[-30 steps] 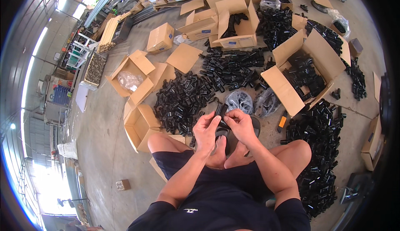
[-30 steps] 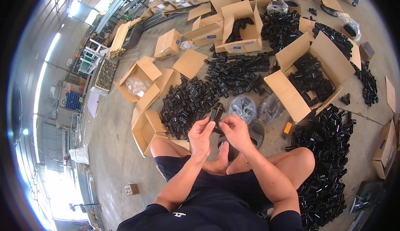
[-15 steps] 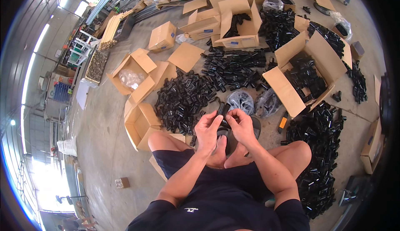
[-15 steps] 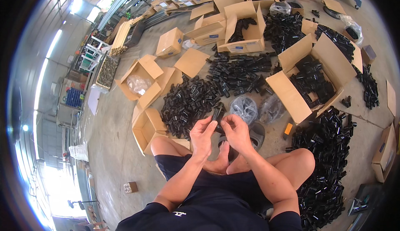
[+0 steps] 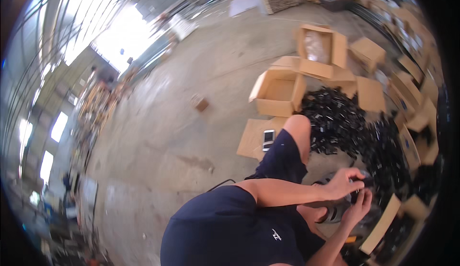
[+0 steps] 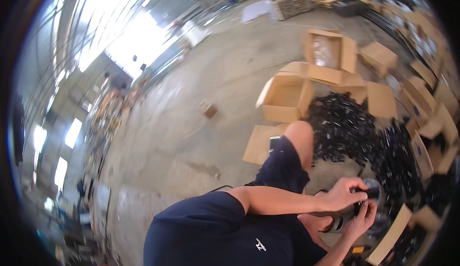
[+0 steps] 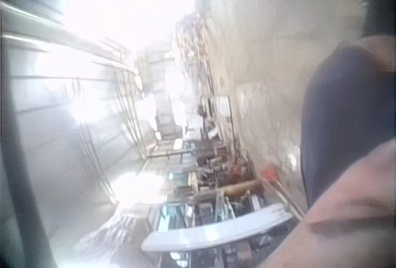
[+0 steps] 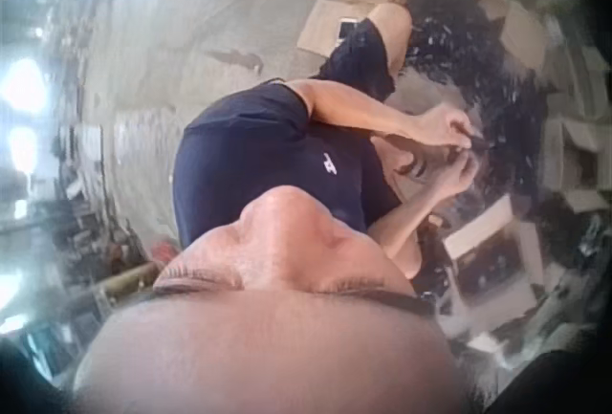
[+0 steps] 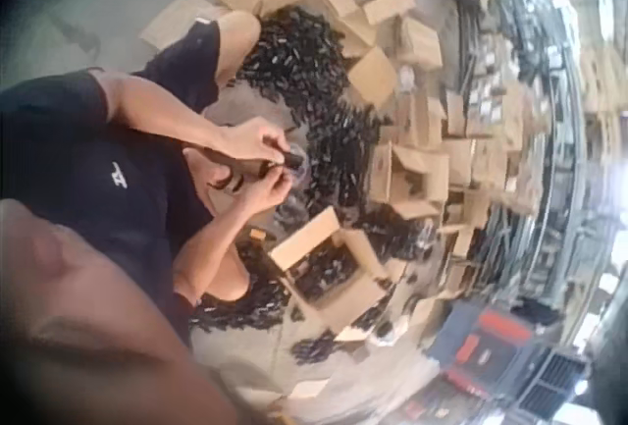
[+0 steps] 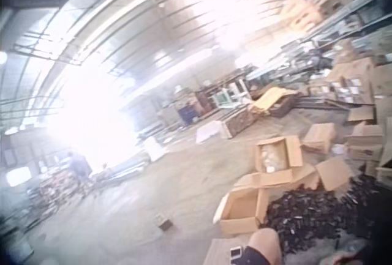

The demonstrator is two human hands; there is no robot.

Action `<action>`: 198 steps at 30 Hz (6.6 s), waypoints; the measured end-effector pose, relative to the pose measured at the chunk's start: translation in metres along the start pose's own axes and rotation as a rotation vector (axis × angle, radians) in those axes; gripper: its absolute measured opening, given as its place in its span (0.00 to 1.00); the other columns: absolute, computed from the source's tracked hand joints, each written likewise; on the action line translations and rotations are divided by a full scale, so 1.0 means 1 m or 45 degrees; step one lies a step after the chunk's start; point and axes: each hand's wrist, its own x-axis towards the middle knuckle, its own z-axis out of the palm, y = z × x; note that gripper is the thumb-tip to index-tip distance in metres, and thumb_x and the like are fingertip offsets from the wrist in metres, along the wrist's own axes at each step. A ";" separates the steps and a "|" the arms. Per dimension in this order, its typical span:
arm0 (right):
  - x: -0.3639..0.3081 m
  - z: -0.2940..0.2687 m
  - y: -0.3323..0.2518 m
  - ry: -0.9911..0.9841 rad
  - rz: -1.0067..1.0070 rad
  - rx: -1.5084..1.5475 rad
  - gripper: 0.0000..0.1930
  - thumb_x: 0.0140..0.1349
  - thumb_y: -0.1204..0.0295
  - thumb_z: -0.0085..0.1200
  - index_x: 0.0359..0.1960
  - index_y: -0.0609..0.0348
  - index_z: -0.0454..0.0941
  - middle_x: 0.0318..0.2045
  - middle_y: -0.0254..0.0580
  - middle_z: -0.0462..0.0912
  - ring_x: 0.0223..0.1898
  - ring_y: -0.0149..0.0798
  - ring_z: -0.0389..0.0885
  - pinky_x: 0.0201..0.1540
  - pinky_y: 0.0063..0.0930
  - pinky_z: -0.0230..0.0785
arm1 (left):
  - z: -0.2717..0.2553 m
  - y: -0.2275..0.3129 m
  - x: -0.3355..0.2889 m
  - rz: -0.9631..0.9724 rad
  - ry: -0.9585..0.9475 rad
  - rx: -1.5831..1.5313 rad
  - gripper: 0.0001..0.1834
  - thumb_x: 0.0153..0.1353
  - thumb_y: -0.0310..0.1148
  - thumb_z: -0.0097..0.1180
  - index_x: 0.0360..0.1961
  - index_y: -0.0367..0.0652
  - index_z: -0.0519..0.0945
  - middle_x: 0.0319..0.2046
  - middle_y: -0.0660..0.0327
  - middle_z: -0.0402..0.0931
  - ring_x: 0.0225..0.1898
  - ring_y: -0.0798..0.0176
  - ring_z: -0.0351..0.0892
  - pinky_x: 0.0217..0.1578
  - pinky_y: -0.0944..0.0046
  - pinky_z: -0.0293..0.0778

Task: The person sits on the floor and picks up black metal components from cardboard boxes, then joins a smaller component into a larger housing by hand.

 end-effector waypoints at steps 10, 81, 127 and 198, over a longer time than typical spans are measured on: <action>-0.002 0.041 0.023 -0.220 0.224 0.025 0.10 0.75 0.68 0.52 0.46 0.63 0.76 0.41 0.32 0.78 0.43 0.26 0.74 0.46 0.25 0.67 | -0.056 0.010 -0.028 0.041 0.257 0.096 0.15 0.61 0.27 0.64 0.47 0.30 0.82 0.38 0.56 0.85 0.40 0.72 0.79 0.42 0.68 0.75; -0.027 0.030 -0.002 -0.322 0.203 -0.233 0.19 0.70 0.72 0.58 0.58 0.66 0.72 0.38 0.33 0.81 0.28 0.20 0.70 0.25 0.15 0.60 | -0.087 -0.006 -0.037 0.230 -0.199 0.371 0.21 0.53 0.27 0.68 0.49 0.35 0.81 0.42 0.48 0.80 0.45 0.47 0.81 0.45 0.55 0.77; -0.026 0.029 -0.016 -0.467 0.191 0.262 0.21 0.67 0.80 0.57 0.62 0.63 0.72 0.50 0.35 0.79 0.51 0.28 0.79 0.56 0.26 0.74 | -0.085 0.010 -0.006 -0.279 -0.539 0.093 0.20 0.64 0.20 0.63 0.57 0.31 0.78 0.47 0.60 0.82 0.47 0.72 0.80 0.49 0.70 0.77; 0.098 -0.064 0.232 -0.133 0.227 -1.900 0.10 0.62 0.69 0.60 0.40 0.63 0.79 0.37 0.52 0.85 0.38 0.50 0.87 0.42 0.42 0.79 | -0.117 -0.117 0.087 -0.391 -0.063 0.321 0.18 0.61 0.27 0.68 0.50 0.31 0.81 0.34 0.64 0.83 0.31 0.78 0.77 0.31 0.75 0.74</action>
